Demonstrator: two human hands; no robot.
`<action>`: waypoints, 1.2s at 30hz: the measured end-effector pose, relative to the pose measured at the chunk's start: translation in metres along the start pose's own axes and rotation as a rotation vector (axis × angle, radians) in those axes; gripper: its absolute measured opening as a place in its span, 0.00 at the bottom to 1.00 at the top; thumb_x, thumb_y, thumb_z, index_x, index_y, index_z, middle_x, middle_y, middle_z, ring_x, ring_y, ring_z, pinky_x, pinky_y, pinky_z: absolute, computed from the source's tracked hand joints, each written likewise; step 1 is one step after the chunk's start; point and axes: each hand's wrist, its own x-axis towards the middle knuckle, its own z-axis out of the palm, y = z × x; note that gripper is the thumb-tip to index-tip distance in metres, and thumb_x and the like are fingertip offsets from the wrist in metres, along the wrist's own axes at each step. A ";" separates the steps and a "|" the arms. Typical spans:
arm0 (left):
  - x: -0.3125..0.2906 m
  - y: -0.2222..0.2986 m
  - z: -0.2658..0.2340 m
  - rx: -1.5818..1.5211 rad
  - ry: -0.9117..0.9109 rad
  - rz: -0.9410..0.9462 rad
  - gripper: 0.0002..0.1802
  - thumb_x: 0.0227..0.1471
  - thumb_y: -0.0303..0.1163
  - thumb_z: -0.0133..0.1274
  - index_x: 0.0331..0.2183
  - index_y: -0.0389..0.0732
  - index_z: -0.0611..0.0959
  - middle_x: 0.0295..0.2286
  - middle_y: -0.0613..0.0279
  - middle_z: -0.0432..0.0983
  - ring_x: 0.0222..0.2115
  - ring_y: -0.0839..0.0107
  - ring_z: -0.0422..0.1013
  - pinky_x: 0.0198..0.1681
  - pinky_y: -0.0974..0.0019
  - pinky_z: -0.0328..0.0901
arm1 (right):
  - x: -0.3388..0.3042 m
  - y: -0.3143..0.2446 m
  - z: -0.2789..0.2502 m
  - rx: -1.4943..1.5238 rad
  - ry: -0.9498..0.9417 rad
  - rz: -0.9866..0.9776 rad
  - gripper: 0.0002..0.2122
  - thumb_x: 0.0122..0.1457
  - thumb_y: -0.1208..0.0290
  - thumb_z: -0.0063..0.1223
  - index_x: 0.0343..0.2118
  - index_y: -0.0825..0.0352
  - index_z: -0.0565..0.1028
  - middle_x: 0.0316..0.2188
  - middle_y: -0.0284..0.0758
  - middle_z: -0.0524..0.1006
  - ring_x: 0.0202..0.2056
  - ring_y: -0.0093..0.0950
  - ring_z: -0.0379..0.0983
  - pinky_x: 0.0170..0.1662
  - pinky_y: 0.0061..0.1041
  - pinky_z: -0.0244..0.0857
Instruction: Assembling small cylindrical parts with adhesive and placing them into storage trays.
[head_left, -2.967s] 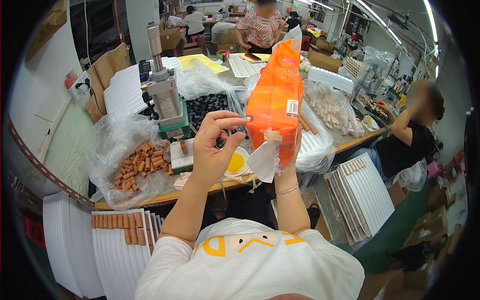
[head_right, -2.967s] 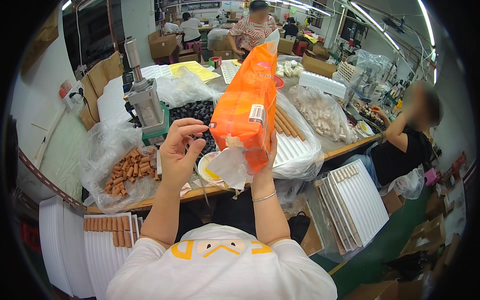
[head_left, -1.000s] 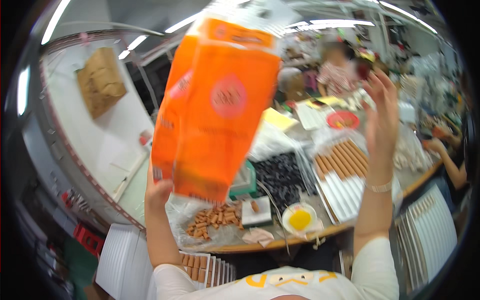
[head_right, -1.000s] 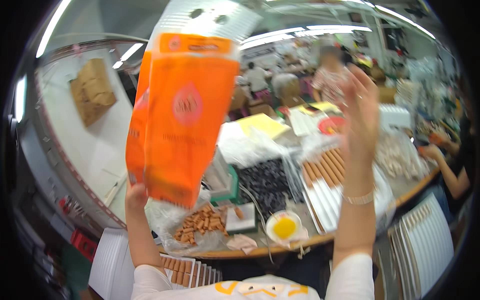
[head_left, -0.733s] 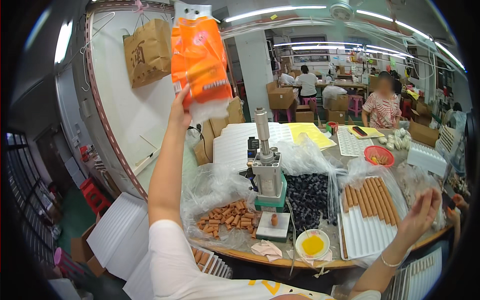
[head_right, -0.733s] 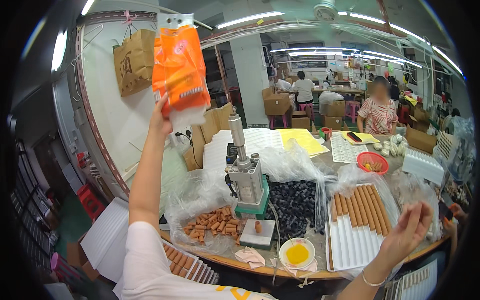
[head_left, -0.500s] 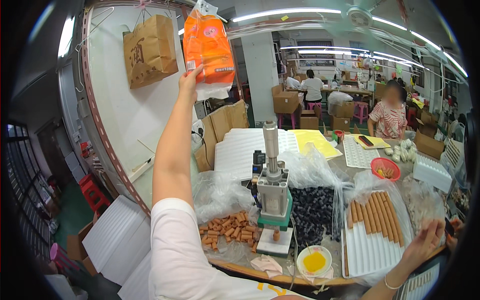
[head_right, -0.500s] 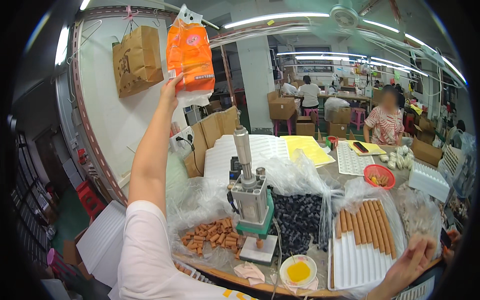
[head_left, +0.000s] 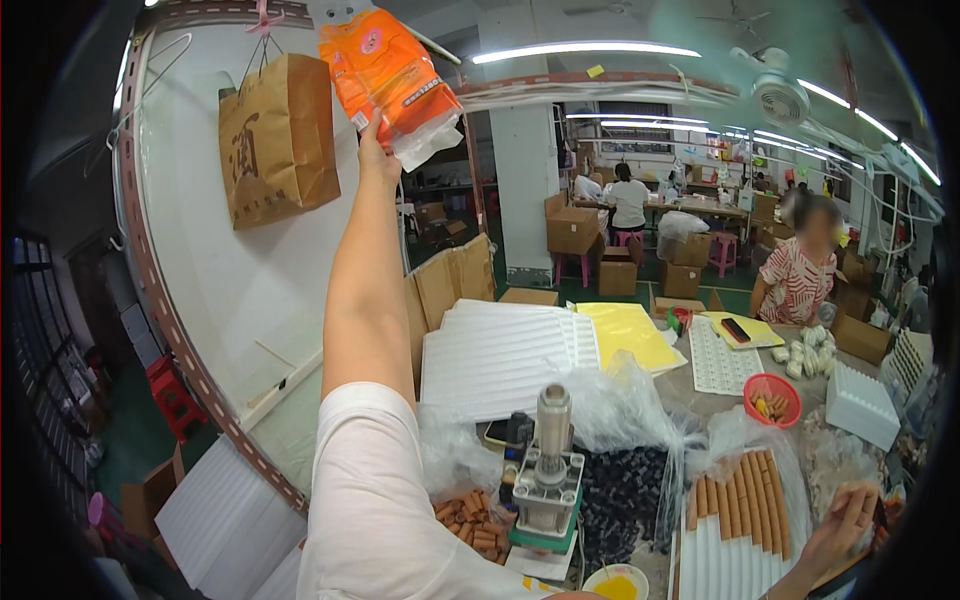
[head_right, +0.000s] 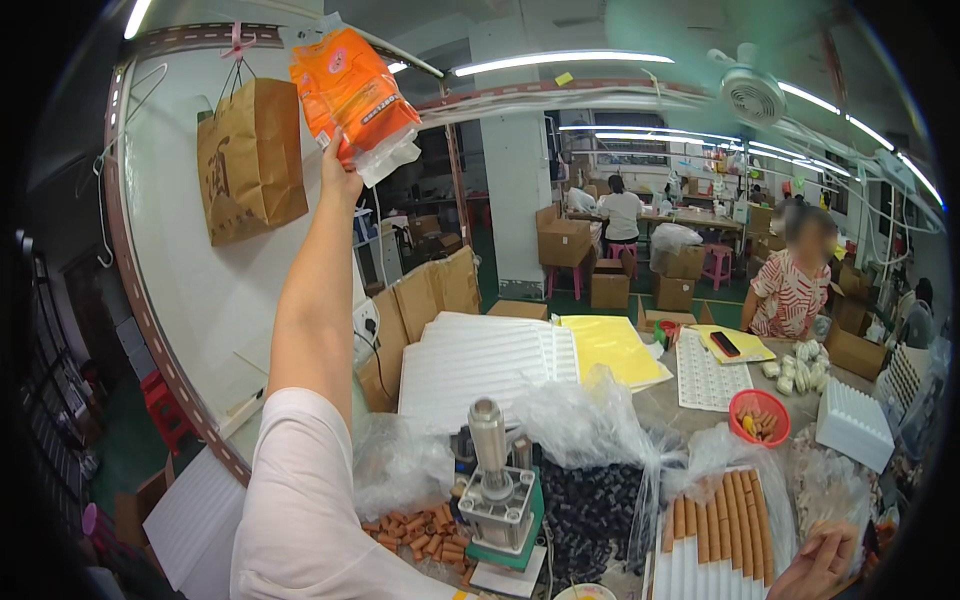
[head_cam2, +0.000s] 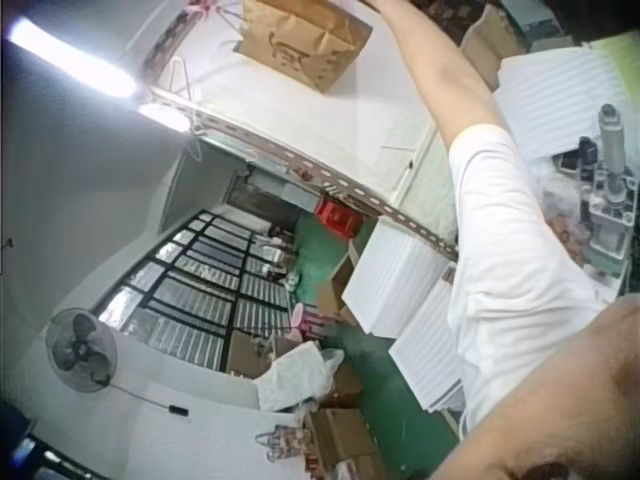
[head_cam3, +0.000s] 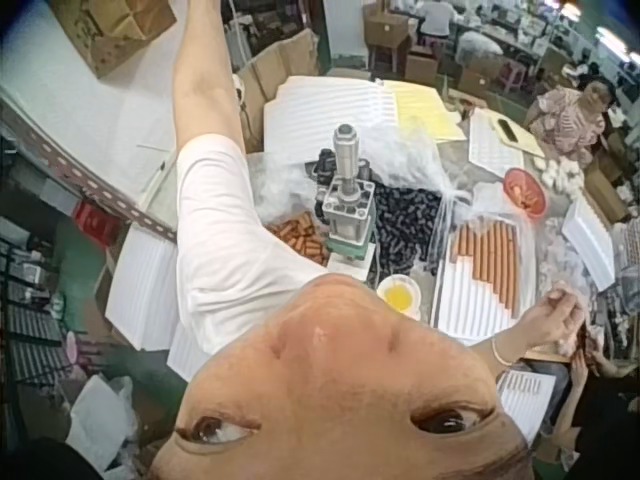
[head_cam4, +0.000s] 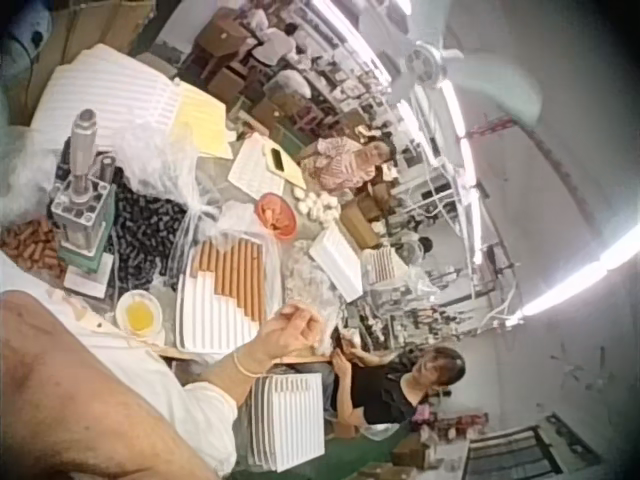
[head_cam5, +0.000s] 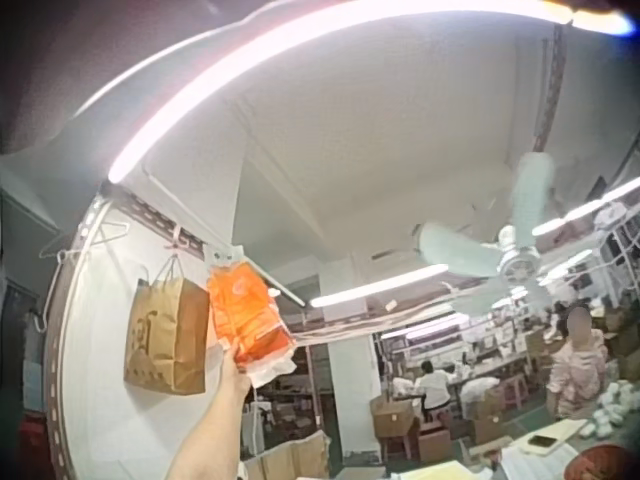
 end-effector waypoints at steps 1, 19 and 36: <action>0.014 0.002 -0.007 0.004 0.001 0.008 0.21 0.52 0.36 0.58 0.47 0.42 0.75 0.44 0.58 0.75 0.42 0.64 0.73 0.44 0.59 0.70 | 0.005 0.002 0.002 -0.010 -0.020 0.025 0.08 0.67 0.71 0.41 0.30 0.66 0.65 0.21 0.27 0.56 0.23 0.17 0.49 0.29 0.17 0.46; 0.017 0.000 0.001 -0.159 0.148 0.028 0.29 0.53 0.44 0.55 0.52 0.41 0.70 0.50 0.57 0.70 0.52 0.57 0.66 0.58 0.47 0.59 | 0.054 0.020 0.036 -0.138 -0.056 0.120 0.09 0.67 0.69 0.43 0.28 0.63 0.64 0.20 0.24 0.58 0.20 0.12 0.52 0.23 0.14 0.44; 0.002 0.000 -0.011 -0.170 0.192 -0.021 0.31 0.52 0.46 0.56 0.53 0.43 0.69 0.51 0.58 0.70 0.52 0.58 0.65 0.58 0.49 0.59 | 0.054 0.048 0.048 -0.114 -0.057 0.190 0.09 0.66 0.69 0.45 0.28 0.62 0.64 0.19 0.23 0.60 0.20 0.11 0.52 0.21 0.12 0.44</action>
